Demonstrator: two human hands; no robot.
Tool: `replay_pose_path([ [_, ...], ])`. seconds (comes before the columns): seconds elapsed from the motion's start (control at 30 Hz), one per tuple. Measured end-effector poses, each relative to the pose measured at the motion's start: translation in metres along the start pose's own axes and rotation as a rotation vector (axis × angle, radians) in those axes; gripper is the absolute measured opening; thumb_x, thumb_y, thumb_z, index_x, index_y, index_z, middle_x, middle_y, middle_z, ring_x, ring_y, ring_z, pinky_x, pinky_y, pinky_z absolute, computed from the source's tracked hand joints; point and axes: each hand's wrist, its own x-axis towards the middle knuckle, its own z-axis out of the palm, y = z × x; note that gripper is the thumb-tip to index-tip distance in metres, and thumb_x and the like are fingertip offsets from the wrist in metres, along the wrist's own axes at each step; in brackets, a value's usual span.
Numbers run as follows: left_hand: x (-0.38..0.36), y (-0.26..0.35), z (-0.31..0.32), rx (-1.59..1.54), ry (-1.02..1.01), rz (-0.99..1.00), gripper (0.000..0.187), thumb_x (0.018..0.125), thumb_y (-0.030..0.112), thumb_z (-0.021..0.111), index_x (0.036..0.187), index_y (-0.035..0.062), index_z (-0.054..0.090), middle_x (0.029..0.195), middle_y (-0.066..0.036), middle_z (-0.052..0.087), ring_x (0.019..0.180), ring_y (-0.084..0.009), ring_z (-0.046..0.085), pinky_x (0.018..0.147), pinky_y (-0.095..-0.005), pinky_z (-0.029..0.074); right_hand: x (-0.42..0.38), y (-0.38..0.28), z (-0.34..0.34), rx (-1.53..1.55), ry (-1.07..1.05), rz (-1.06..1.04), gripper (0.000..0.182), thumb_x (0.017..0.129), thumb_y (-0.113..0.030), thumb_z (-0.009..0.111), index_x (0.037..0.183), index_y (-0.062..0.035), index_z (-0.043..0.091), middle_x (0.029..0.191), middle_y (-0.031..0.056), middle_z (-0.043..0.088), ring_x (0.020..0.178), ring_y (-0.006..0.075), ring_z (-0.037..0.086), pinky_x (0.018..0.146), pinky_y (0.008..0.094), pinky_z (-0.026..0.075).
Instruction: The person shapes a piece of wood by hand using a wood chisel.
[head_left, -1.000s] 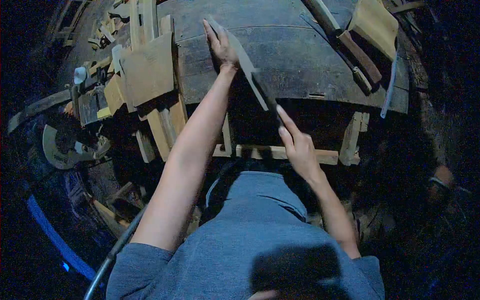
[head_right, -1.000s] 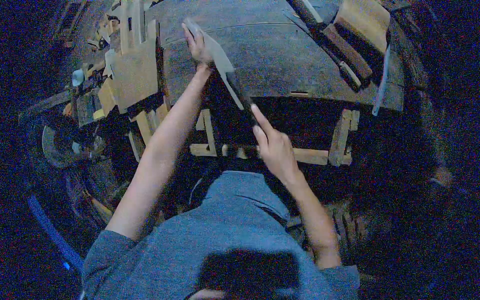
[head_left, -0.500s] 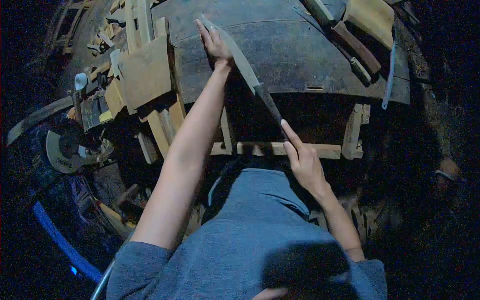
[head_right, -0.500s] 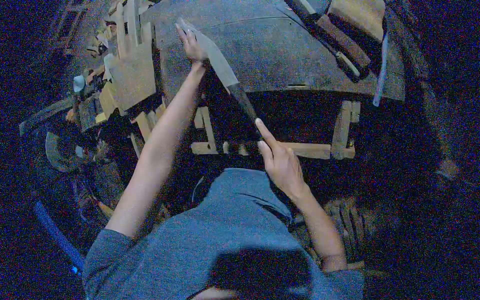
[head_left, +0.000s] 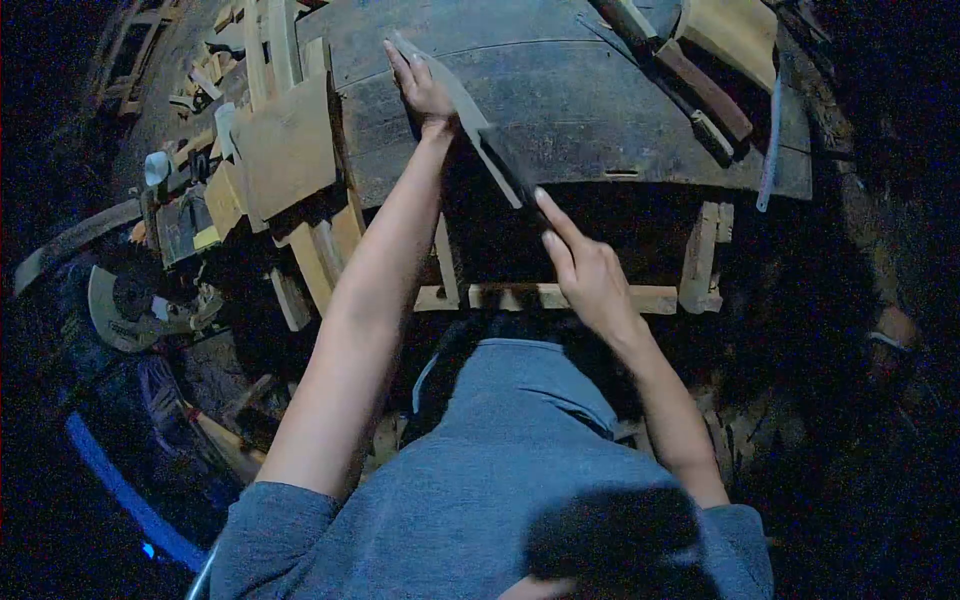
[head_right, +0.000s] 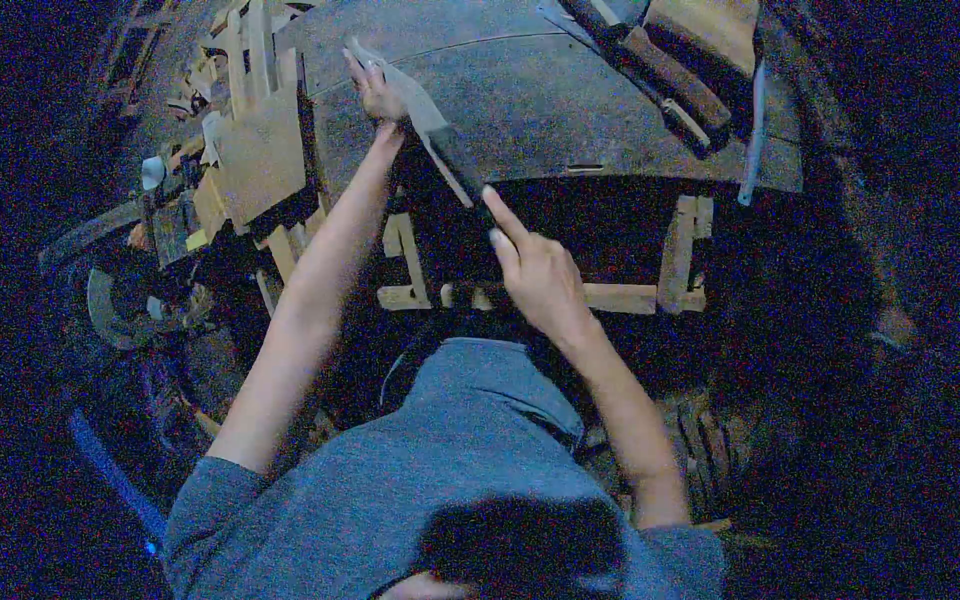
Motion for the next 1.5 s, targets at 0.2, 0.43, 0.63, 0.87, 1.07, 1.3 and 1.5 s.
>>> replay_pose_path([
  [0.2,0.003,-0.004,0.001,-0.028,0.023,0.000,0.057,0.098,0.023,0.035,0.149,0.0025,0.018,0.154,-0.018,0.020,0.142,-0.0308,0.019,0.114,-0.0364,0.015,-0.029,0.015,0.005,0.027,0.034,-0.039,0.049,0.094,-0.020,0.049,0.142,-0.0224,0.038,0.075,0.0273,0.061,0.076,0.0423,0.062,0.067,0.0512,0.047],
  [0.43,0.005,-0.002,0.004,-0.043,0.041,0.023,0.057,0.097,0.020,0.034,0.149,0.0025,0.018,0.154,-0.017,0.021,0.142,-0.0306,0.018,0.114,-0.0367,0.014,0.015,-0.005,0.005,-0.022,0.005,0.030,0.047,0.094,-0.021,0.049,0.141,-0.0227,0.040,0.072,0.0275,0.059,0.071,0.0431,0.061,0.064,0.0516,0.045],
  [0.63,-0.003,-0.004,-0.001,0.032,0.033,0.020,0.056,0.098,0.022,0.034,0.148,0.0023,0.019,0.154,-0.018,0.021,0.142,-0.0309,0.018,0.115,-0.0367,0.013,-0.039,0.010,-0.003,-0.016,-0.010,0.021,0.047,0.095,-0.021,0.047,0.141,-0.0212,0.040,0.073,0.0285,0.059,0.071,0.0436,0.061,0.064,0.0509,0.045],
  [0.87,0.003,-0.002,0.003,-0.076,0.040,0.025,0.056,0.098,0.022,0.035,0.149,0.0027,0.018,0.154,-0.018,0.020,0.142,-0.0298,0.018,0.115,-0.0365,0.012,0.013,0.001,0.003,0.008,-0.013,0.038,0.046,0.096,-0.023,0.046,0.141,-0.0222,0.040,0.071,0.0287,0.058,0.068,0.0450,0.059,0.063,0.0517,0.044],
  [1.07,-0.003,0.011,0.001,0.012,0.021,-0.025,0.056,0.099,0.021,0.035,0.149,0.0035,0.018,0.155,-0.017,0.018,0.142,-0.0295,0.017,0.114,-0.0370,0.013,-0.020,0.012,0.006,0.064,0.056,-0.019,0.046,0.096,-0.021,0.046,0.142,-0.0236,0.040,0.068,0.0267,0.058,0.066,0.0432,0.060,0.062,0.0491,0.044],
  [1.3,0.001,-0.010,0.005,-0.078,0.072,0.046,0.054,0.099,0.021,0.034,0.148,0.0035,0.021,0.152,-0.018,0.026,0.141,-0.0304,0.020,0.114,-0.0375,0.015,-0.011,0.017,0.011,0.038,-0.003,0.013,0.047,0.096,-0.022,0.046,0.143,-0.0237,0.037,0.063,0.0254,0.055,0.057,0.0401,0.058,0.057,0.0471,0.043],
  [1.5,-0.002,0.006,0.002,0.025,0.038,-0.022,0.056,0.099,0.023,0.035,0.148,0.0032,0.020,0.152,-0.019,0.025,0.141,-0.0313,0.020,0.114,-0.0373,0.014,-0.007,0.007,-0.004,0.069,-0.021,0.009,0.048,0.096,-0.022,0.045,0.144,-0.0223,0.036,0.065,0.0240,0.058,0.061,0.0398,0.060,0.061,0.0483,0.045],
])
